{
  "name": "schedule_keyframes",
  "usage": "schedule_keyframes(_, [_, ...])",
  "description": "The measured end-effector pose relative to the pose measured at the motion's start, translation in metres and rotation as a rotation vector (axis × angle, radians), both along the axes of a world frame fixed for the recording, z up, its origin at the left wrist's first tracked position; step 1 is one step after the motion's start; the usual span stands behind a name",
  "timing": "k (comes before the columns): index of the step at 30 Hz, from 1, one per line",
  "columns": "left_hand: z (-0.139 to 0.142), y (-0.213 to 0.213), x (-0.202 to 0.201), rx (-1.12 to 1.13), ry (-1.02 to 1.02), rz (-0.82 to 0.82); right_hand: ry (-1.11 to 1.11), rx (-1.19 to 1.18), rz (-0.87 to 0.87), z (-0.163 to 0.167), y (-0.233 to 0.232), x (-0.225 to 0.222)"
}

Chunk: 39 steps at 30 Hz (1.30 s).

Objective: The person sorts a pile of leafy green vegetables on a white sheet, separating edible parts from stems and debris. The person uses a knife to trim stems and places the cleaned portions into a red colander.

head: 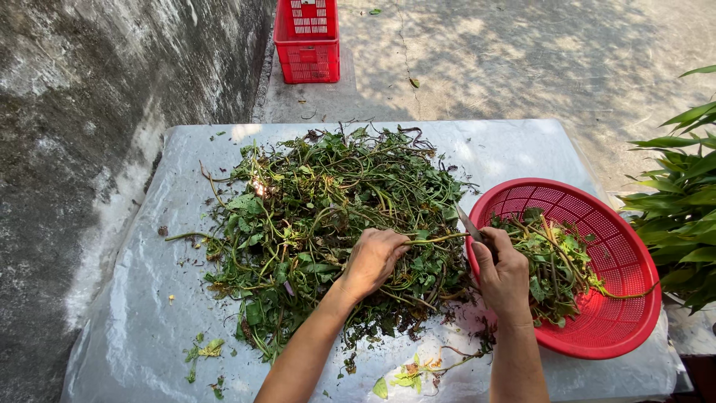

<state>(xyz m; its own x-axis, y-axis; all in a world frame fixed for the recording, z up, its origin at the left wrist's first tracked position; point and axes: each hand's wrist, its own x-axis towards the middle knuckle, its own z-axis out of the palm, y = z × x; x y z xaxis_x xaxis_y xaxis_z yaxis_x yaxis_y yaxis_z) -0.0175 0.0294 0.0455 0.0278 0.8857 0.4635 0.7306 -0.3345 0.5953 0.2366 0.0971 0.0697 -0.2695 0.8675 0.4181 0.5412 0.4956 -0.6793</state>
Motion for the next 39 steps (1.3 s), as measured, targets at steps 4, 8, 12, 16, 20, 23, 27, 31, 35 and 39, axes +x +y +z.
schedule_keyframes(4, [-0.007, -0.014, 0.032, 0.142, 0.077, -0.073, -0.249, -0.066, -0.359, -0.01, 0.013, -0.007])
schedule_keyframes(8, [-0.017, -0.026, 0.033, 0.139, 0.095, 0.023, -0.186, -0.271, -0.513, 0.009, 0.032, 0.007])
schedule_keyframes(12, [-0.018, -0.014, 0.021, 0.115, 0.04, 0.145, -0.035, -0.201, -0.09, 0.032, 0.011, 0.019])
schedule_keyframes(16, [-0.014, -0.006, 0.029, 0.143, 0.007, 0.078, -0.29, -0.283, 0.295, 0.023, -0.014, -0.022])
schedule_keyframes(20, [-0.014, -0.01, 0.024, 0.097, -0.069, 0.113, -0.289, -0.062, 0.265, 0.017, -0.016, -0.044])
schedule_keyframes(23, [-0.017, -0.009, 0.01, 0.044, -0.001, 0.259, -0.245, 0.043, 0.133, 0.02, -0.005, -0.041])
schedule_keyframes(27, [-0.025, -0.007, -0.008, -0.019, 0.278, 0.409, 0.08, 0.179, 0.107, 0.033, 0.016, -0.027])
schedule_keyframes(31, [-0.028, -0.01, -0.033, -0.221, 0.353, 0.516, 0.48, 0.106, 0.105, 0.05, 0.029, -0.01])
schedule_keyframes(35, [-0.018, -0.014, -0.058, -0.45, 0.267, 0.478, 0.499, -0.089, 0.124, 0.062, 0.03, 0.008])
schedule_keyframes(39, [-0.004, -0.002, -0.051, -0.28, 0.14, 0.366, 0.569, -0.23, 0.233, 0.054, 0.022, 0.007])
